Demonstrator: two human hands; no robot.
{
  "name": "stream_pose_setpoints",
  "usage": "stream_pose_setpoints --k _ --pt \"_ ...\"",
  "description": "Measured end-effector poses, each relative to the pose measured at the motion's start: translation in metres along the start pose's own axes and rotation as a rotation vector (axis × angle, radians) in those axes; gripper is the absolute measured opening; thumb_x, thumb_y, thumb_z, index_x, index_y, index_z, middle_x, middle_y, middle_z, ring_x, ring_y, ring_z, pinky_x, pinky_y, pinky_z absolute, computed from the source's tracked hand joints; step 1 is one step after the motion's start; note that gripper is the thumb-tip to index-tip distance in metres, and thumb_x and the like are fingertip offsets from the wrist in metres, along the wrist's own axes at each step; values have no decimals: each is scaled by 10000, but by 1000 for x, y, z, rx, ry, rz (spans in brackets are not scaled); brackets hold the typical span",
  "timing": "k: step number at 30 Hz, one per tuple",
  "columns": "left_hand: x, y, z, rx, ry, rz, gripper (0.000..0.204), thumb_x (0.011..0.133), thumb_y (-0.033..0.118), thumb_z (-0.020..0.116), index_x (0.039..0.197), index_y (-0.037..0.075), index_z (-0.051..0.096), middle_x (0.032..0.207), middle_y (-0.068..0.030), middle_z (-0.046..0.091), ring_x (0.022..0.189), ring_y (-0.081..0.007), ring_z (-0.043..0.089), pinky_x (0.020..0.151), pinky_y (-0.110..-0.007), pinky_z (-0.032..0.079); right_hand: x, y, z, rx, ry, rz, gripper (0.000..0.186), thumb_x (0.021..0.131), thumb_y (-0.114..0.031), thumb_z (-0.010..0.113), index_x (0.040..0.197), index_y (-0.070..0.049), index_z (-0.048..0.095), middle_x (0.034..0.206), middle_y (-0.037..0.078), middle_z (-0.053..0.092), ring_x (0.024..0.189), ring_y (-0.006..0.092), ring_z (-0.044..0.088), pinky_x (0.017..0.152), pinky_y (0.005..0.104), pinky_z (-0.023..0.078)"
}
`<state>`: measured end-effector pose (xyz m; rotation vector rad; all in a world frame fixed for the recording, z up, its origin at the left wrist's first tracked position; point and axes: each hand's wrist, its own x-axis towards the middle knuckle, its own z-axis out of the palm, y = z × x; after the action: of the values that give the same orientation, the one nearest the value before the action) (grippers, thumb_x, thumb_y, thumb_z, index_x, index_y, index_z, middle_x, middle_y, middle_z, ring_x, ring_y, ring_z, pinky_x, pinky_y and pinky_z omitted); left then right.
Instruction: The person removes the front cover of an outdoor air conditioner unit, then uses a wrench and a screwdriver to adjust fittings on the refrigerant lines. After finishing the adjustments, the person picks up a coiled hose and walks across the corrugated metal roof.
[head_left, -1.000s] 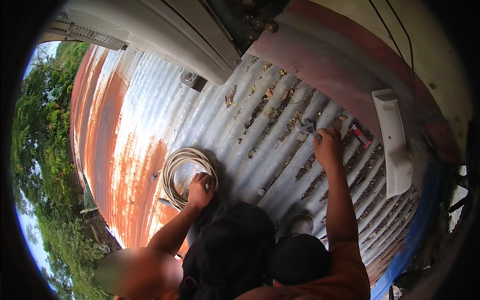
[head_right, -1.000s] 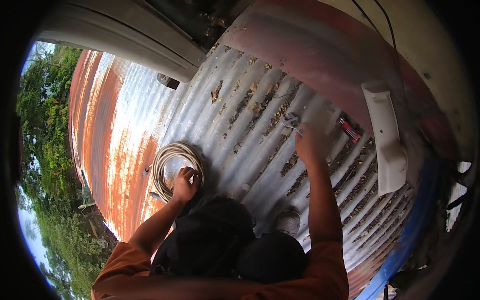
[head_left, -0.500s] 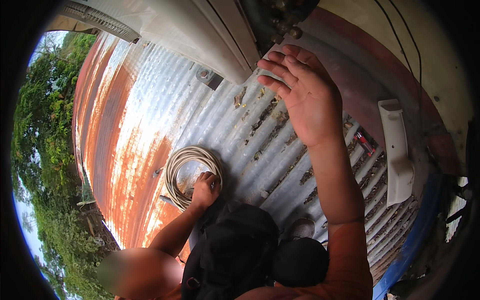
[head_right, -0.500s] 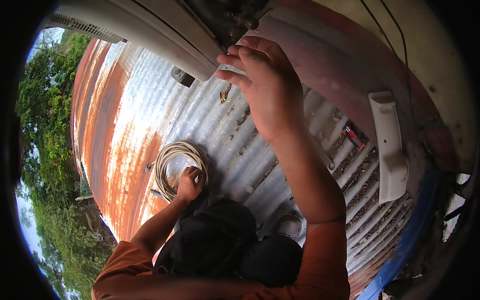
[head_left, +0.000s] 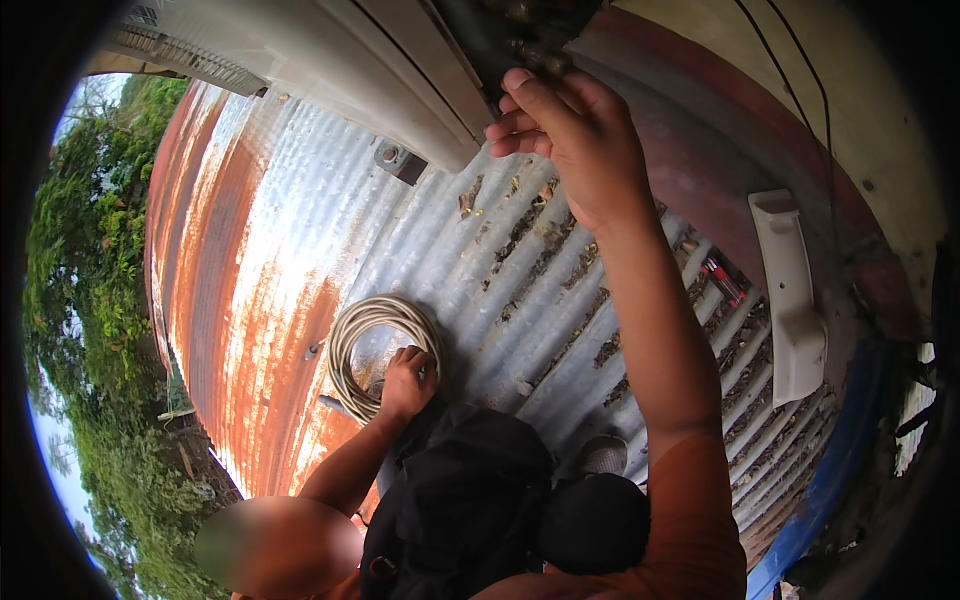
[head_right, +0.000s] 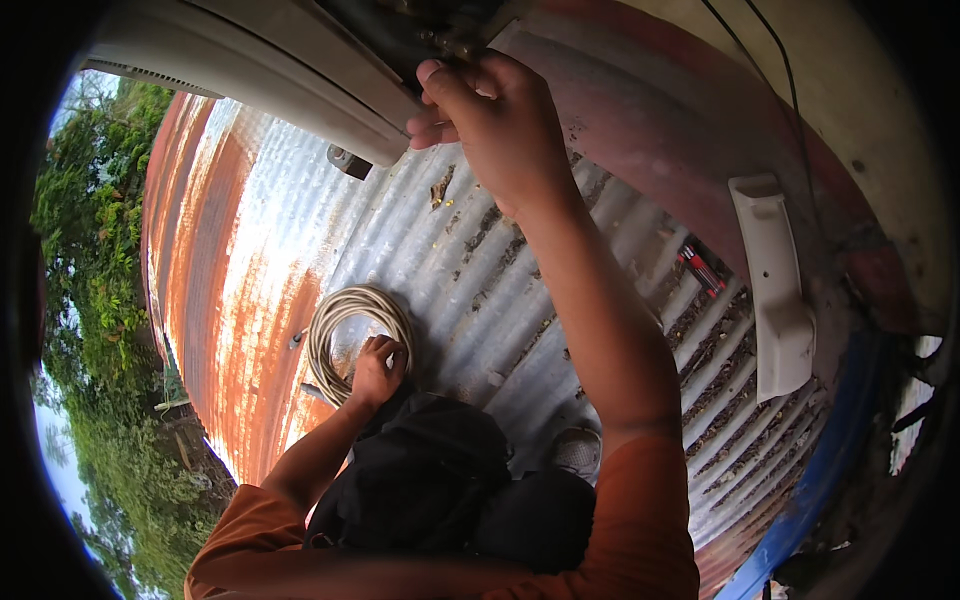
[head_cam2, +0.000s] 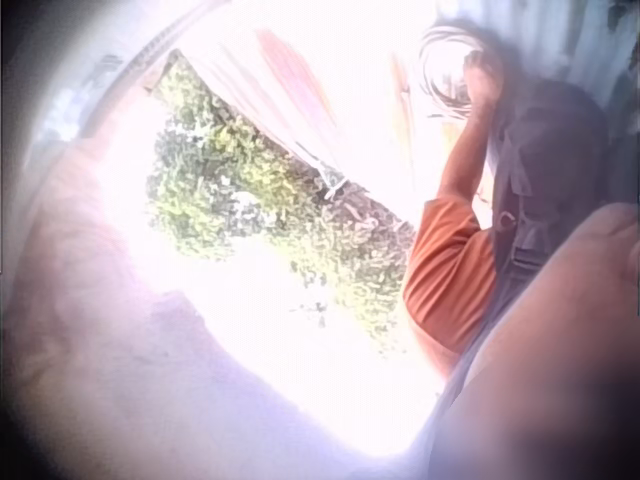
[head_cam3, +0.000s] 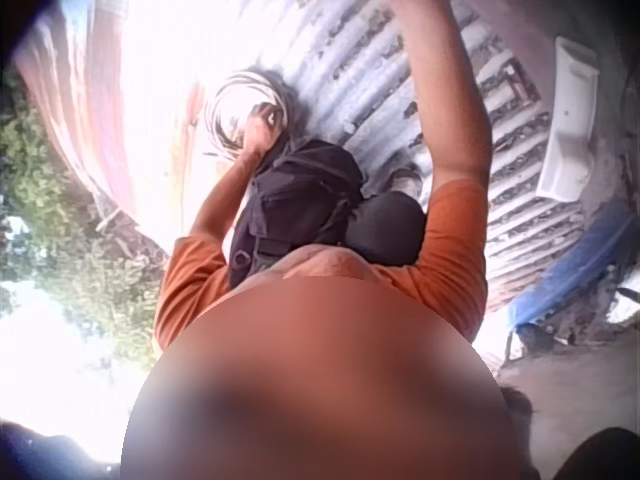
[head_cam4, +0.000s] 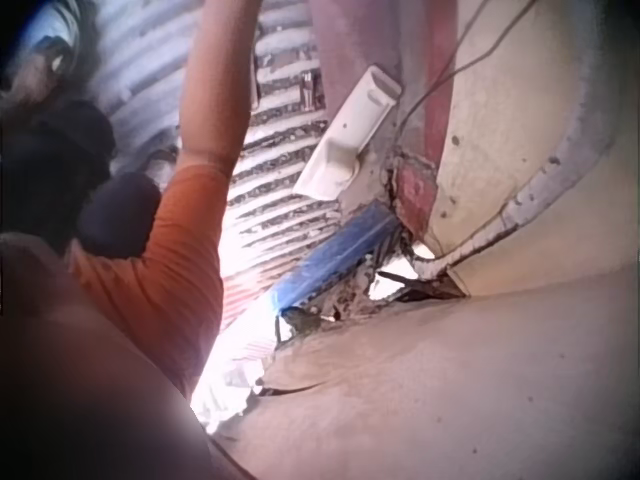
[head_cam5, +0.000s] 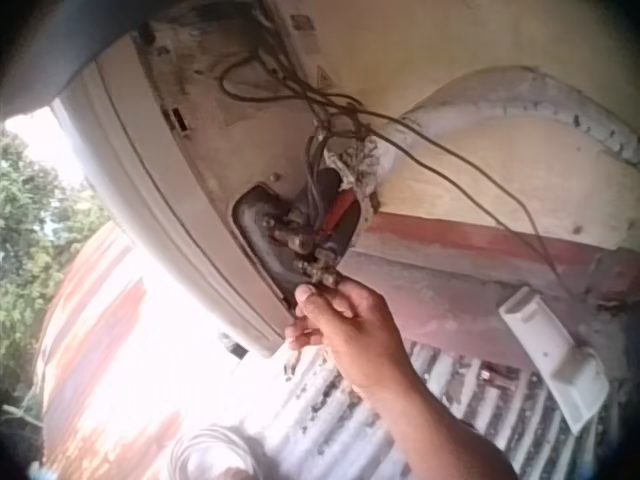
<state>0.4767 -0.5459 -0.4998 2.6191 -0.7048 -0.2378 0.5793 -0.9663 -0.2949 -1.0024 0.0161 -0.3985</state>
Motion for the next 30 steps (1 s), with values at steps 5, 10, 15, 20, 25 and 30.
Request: stream_pose_setpoints --k 5,10,15,20,25,30 --pt "-1 -4 0 15 -17 15 133 860 42 725 990 41 748 1042 -156 717 1017 -403 664 911 -499 552 2 -5 0 24 4 92 341 1021 -303 820 1145 -3 718 1013 85 720 838 218 767 670 365 640" --pt "0 -5 3 15 -2 30 122 864 33 722 982 44 752 1038 -158 720 1003 -403 668 912 -501 551 1 -3 0 -85 -4 -53 373 1054 -349 759 1206 -12 710 1002 70 698 836 204 755 600 353 639" --pt "0 -2 1 13 -9 14 116 865 27 718 975 40 752 1025 -163 724 999 -406 677 912 -501 550 2 -1 1 53 48 105 374 989 -320 857 1170 -31 703 975 16 669 711 96 653 587 349 653" --pt "2 0 -2 6 -28 24 105 911 34 701 994 36 765 1012 -178 718 1007 -412 679 917 -507 543 2 5 7 -12 70 -17 414 1037 -338 781 1186 27 656 1036 104 657 797 224 742 628 382 678" --pt "0 2 -2 1 -7 22 102 911 31 696 990 34 762 1018 -177 722 1006 -414 679 917 -509 540 -2 10 11 152 35 -18 359 1042 -269 777 1116 31 595 1106 131 643 789 250 756 638 424 693" --pt "-6 3 -2 14 1 25 72 880 25 712 944 36 743 992 -163 719 972 -407 679 881 -501 551 -7 12 12 273 32 77 345 1037 -253 796 1186 25 656 1041 141 713 848 294 783 775 450 688"
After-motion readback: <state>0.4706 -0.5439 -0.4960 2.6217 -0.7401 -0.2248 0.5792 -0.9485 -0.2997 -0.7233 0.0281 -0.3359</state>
